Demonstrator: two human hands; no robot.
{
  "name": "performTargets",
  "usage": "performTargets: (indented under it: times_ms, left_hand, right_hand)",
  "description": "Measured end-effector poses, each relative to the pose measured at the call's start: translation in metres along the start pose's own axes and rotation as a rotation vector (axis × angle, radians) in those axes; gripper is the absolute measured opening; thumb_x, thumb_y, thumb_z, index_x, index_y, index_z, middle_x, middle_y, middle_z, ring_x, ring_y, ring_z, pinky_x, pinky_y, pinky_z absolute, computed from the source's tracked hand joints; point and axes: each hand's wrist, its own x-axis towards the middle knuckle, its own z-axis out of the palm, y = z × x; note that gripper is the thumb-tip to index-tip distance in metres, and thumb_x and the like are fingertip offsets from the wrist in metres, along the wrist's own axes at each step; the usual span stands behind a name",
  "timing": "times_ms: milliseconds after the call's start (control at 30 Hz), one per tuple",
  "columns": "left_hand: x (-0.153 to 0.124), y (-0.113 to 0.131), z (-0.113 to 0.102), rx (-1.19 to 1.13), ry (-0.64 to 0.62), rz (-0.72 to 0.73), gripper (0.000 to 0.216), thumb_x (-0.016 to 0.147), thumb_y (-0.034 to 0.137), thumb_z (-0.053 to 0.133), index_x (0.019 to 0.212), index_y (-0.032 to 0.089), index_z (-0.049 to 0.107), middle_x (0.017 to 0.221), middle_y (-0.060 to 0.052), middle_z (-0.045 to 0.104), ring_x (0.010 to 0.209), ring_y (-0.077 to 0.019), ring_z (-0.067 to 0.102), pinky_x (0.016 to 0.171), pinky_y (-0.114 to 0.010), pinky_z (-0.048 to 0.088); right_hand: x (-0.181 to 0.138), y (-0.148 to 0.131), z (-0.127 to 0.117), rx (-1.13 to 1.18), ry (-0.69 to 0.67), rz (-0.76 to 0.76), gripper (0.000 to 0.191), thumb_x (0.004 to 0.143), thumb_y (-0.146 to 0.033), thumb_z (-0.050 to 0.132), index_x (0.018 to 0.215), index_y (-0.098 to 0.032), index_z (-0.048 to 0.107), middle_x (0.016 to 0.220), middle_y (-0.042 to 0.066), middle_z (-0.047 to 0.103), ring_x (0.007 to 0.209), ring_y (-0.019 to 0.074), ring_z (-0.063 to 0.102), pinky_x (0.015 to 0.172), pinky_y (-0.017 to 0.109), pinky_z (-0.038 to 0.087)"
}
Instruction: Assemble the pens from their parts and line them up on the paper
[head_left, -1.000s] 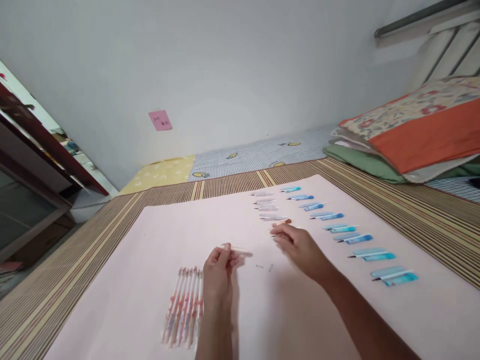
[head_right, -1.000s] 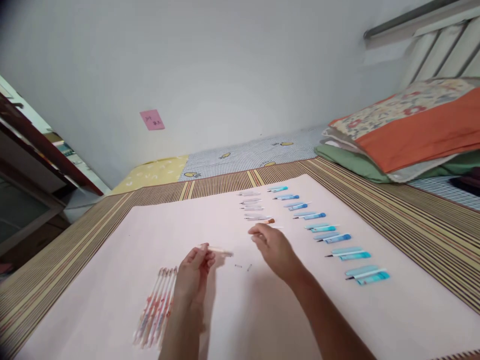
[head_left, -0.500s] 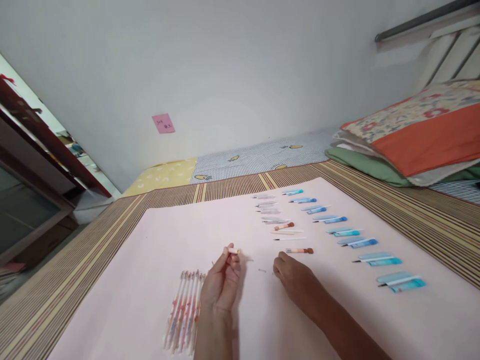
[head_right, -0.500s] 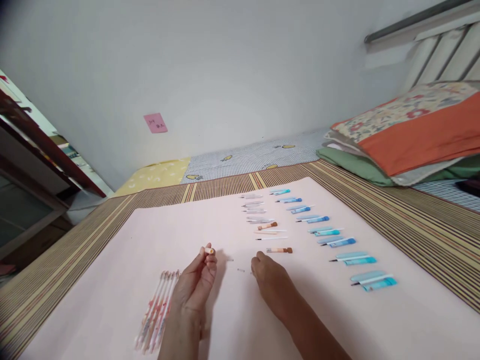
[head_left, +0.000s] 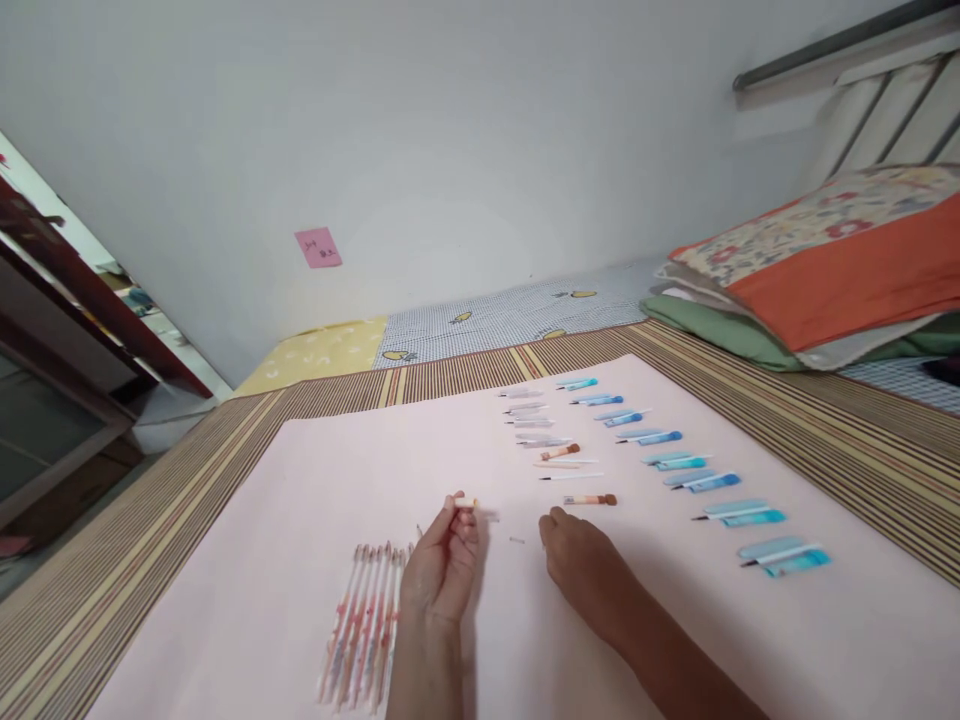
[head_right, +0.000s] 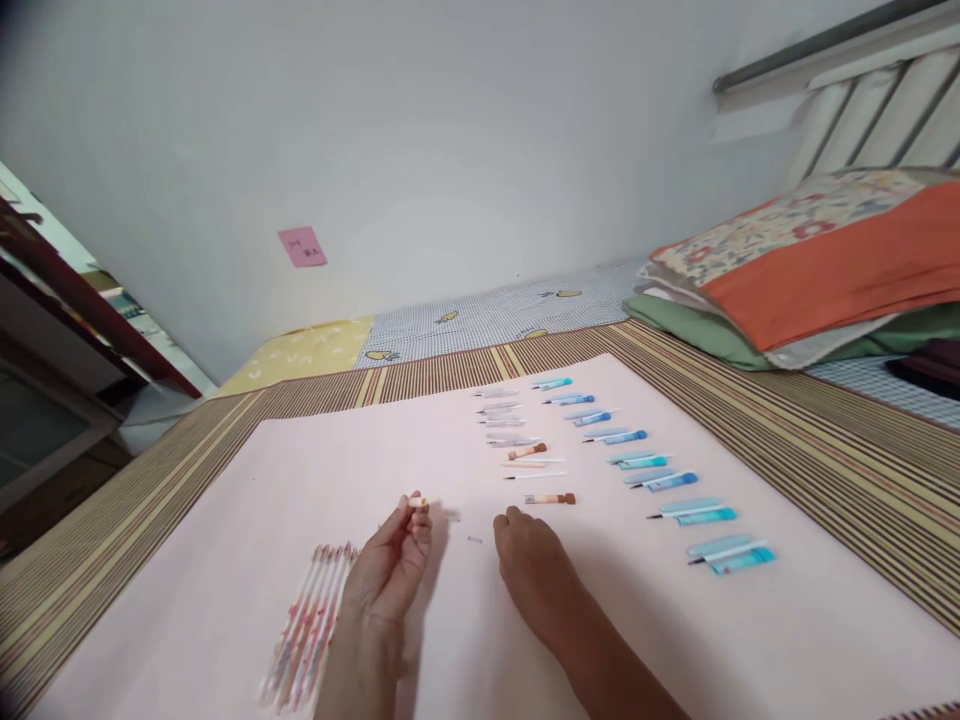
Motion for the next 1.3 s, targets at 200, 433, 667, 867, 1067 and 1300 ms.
performTargets:
  times_ms: [200, 433, 667, 867, 1067, 1300]
  left_hand:
    - [0.001, -0.005, 0.002, -0.026, 0.001, -0.018, 0.020, 0.095, 0.006, 0.048, 0.085, 0.002, 0.064, 0.069, -0.009, 0.063, 0.055, -0.0075, 0.061, 0.049, -0.013, 0.052]
    - [0.001, -0.020, 0.008, 0.023, 0.012, -0.020, 0.016, 0.093, 0.004, 0.051, 0.083, 0.002, 0.064, 0.067, -0.009, 0.066, 0.053, -0.0087, 0.063, 0.048, -0.014, 0.053]
    - [-0.006, -0.034, 0.016, 0.086, 0.026, -0.032, 0.013, 0.090, 0.001, 0.055, 0.080, 0.003, 0.065, 0.066, -0.008, 0.068, 0.052, -0.0093, 0.065, 0.048, -0.015, 0.055]
    - [-0.008, -0.039, 0.018, 0.119, 0.008, -0.035, 0.015, 0.088, 0.001, 0.057, 0.075, 0.004, 0.065, 0.064, -0.007, 0.067, 0.050, -0.0090, 0.064, 0.047, -0.015, 0.054]
    - [-0.008, -0.043, 0.017, 0.178, -0.076, -0.019, 0.016, 0.088, 0.004, 0.059, 0.073, 0.005, 0.066, 0.059, -0.006, 0.065, 0.048, -0.0091, 0.062, 0.050, -0.015, 0.054]
    - [-0.007, -0.045, 0.017, 0.155, -0.046, -0.138, 0.020, 0.091, 0.005, 0.055, 0.073, 0.004, 0.064, 0.059, -0.009, 0.068, 0.046, -0.0094, 0.063, 0.046, -0.015, 0.054]
  right_hand:
    - [0.000, 0.003, -0.005, 0.056, 0.046, 0.036, 0.024, 0.070, 0.004, 0.047, 0.075, -0.019, 0.050, 0.080, 0.005, 0.059, 0.068, 0.0167, 0.055, 0.059, 0.027, 0.035]
    - [-0.003, -0.003, -0.043, 0.856, 0.152, 0.123, 0.010, 0.084, -0.019, 0.053, 0.075, -0.021, 0.053, 0.057, -0.005, 0.052, 0.054, 0.0124, 0.052, 0.053, 0.022, 0.040]
    - [-0.004, -0.015, -0.069, 0.976, 0.306, -0.008, 0.015, 0.090, -0.028, 0.055, 0.083, -0.020, 0.064, 0.072, 0.000, 0.066, 0.066, 0.0145, 0.063, 0.064, 0.024, 0.048]
    - [-0.004, -0.013, -0.071, 0.981, 0.294, 0.070, 0.015, 0.089, -0.029, 0.057, 0.080, -0.020, 0.064, 0.063, -0.002, 0.065, 0.059, 0.0148, 0.063, 0.060, 0.024, 0.049]
    - [-0.005, -0.011, -0.074, 0.900, 0.285, 0.035, 0.015, 0.088, -0.027, 0.058, 0.076, -0.020, 0.063, 0.060, -0.003, 0.062, 0.056, 0.0132, 0.059, 0.056, 0.023, 0.046]
    - [-0.003, -0.013, -0.072, 0.884, 0.298, 0.031, 0.016, 0.089, -0.025, 0.058, 0.074, -0.020, 0.060, 0.056, -0.005, 0.057, 0.052, 0.0112, 0.052, 0.054, 0.021, 0.042]
